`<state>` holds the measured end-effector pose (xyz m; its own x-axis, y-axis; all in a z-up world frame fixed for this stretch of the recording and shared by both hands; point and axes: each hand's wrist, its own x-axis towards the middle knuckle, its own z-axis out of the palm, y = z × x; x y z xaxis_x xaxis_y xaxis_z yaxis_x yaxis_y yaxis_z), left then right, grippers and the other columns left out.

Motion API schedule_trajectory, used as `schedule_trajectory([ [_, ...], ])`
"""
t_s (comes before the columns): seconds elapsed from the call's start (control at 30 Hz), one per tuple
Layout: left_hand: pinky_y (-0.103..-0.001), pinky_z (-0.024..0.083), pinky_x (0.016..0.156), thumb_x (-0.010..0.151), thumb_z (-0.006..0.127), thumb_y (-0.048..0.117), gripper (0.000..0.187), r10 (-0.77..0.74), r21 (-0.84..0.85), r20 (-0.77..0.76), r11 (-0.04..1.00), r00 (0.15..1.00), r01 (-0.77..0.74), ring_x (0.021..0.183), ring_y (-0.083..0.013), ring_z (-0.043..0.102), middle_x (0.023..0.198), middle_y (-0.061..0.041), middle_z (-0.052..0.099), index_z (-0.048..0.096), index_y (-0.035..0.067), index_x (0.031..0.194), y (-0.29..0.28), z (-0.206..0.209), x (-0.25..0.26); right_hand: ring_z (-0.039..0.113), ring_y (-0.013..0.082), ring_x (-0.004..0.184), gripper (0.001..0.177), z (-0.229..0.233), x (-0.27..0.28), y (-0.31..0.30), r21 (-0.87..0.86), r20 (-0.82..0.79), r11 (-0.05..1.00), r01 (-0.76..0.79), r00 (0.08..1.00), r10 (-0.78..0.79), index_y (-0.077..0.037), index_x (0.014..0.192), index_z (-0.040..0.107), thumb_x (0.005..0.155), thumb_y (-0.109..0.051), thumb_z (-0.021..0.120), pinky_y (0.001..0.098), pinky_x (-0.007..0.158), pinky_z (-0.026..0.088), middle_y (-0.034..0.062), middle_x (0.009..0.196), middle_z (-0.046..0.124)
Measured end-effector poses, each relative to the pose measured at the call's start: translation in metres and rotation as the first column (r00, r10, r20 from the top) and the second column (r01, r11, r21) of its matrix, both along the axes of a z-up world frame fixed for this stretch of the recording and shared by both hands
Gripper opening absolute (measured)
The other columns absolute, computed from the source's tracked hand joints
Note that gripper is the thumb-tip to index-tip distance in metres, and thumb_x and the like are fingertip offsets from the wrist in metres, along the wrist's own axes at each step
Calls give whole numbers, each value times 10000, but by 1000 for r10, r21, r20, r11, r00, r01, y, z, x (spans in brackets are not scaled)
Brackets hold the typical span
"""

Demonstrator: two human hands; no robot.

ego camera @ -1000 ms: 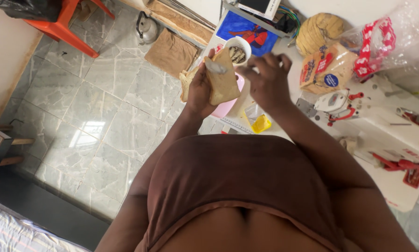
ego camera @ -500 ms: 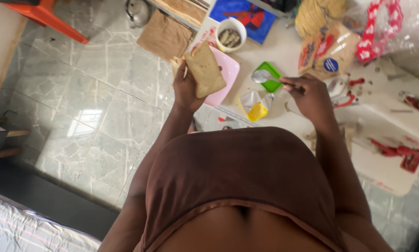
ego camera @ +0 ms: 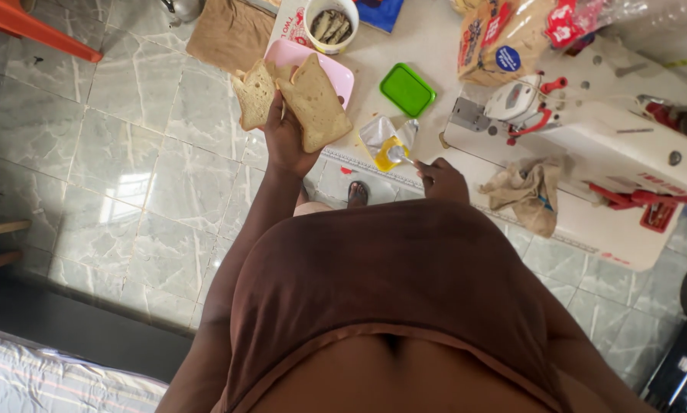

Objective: The recorder prepares a sandwich by taking slices of bread and spreading contents from a container using a spoon.

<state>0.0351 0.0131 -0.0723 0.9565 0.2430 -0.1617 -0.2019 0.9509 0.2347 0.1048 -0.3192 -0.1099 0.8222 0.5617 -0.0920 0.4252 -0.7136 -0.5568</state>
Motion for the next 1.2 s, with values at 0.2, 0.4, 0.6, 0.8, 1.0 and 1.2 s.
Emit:
schedule_trajectory([
  [0.2,-564,396,1221,1110,311,488,576,9,74,57,997,998,-13,1404,-364,521,1549,-81,505,355,197,1604,-13,9,-9,658,277,719,354,-25,5,0,120,-3,993,10,1000,-10,-198,1229,764,909,-56,711,396,673,517,108,890,657],
  [0.4,-575,410,1205,1101,310,520,638,26,49,21,998,999,-27,1406,-395,522,1539,-133,508,367,122,1596,-19,2,-18,631,301,718,326,-43,12,3,100,-43,994,-39,998,43,-178,1245,757,933,-94,715,422,674,497,137,867,637],
  [0.6,-588,421,1203,1092,318,510,640,115,70,-8,991,993,-114,1412,-409,517,1556,-132,487,335,125,1604,-25,7,-20,644,320,754,301,-55,19,7,79,-3,995,-62,998,63,-160,1224,767,934,-110,707,433,689,502,141,875,642],
  [0.8,-580,430,1199,1098,332,503,640,133,73,0,988,991,-133,1409,-407,519,1568,-127,475,310,142,1627,-27,9,-23,698,307,820,177,-32,21,17,-29,-182,998,62,981,-67,-146,1108,805,952,-161,724,397,734,525,164,948,724],
  [1.0,-581,423,1197,1089,326,516,643,124,90,8,988,992,-125,1409,-416,514,1569,-125,472,305,157,1622,-27,7,-23,735,201,837,219,-2,45,11,-24,-403,991,134,905,-132,-143,1134,789,927,-192,736,295,801,523,149,1035,769],
  [1.2,-585,413,1210,1089,308,519,650,86,12,18,996,996,-86,1418,-398,515,1570,-129,475,329,135,1613,-26,-3,-17,706,242,753,247,-6,31,18,-16,-355,990,142,924,-139,-137,1162,778,925,-143,710,353,745,528,154,994,764],
])
